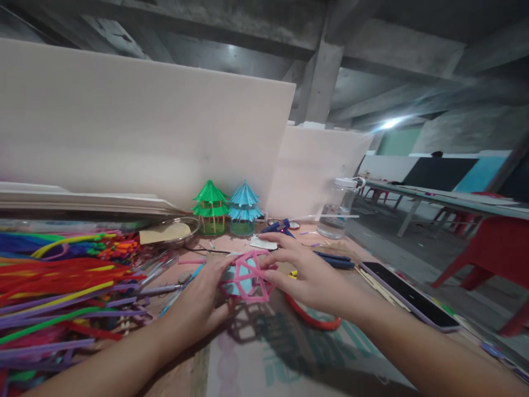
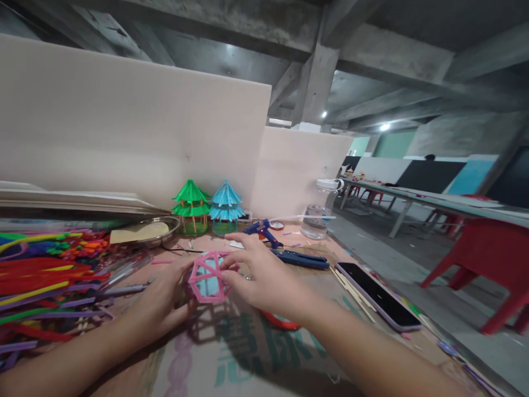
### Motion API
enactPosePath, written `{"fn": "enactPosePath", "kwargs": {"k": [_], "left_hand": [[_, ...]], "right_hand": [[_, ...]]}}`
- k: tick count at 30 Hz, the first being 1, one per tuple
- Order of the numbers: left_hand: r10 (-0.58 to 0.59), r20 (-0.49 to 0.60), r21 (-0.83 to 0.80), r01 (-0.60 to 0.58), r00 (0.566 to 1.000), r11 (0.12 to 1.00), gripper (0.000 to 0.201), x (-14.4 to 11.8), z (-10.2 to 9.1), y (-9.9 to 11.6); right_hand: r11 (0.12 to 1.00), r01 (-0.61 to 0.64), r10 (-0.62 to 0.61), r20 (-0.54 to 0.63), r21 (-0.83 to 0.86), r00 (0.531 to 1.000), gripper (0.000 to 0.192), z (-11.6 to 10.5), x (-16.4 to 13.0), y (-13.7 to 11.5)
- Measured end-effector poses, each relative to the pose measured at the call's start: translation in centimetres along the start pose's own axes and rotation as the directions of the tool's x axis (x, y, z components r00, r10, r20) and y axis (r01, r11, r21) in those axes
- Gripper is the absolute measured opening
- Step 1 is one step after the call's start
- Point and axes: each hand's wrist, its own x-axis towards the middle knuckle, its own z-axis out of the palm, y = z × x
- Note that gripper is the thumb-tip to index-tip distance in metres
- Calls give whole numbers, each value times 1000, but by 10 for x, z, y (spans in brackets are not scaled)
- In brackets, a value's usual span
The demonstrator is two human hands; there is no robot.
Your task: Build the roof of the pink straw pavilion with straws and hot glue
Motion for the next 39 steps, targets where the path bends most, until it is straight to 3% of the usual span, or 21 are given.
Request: {"fn": "enactPosePath", "kwargs": {"k": [14,27,31,35,39], "left_hand": [[37,19,17,-37,999,999,54,1,0,1],[69,21,15,-70,997,997,59,0,0,0],[29,4,-18,-29,1000,999,58,1,0,2],[-2,21,-16,2,1000,1000,60,1,-1,4],[-16,23,-8,17,1000,1000,59,1,-1,3]], "right_hand": [[973,-86,79,43,212,996,13,6,8,-5],[975,-43,37,32,218,999,16,10,7,1],[992,63,-50,-119,111,992,13,10,5,5],[979,206,-190,-349,8,918,20,2,3,4],[966,257,-233,-445,-7,865,21,-8,4,1]]}}
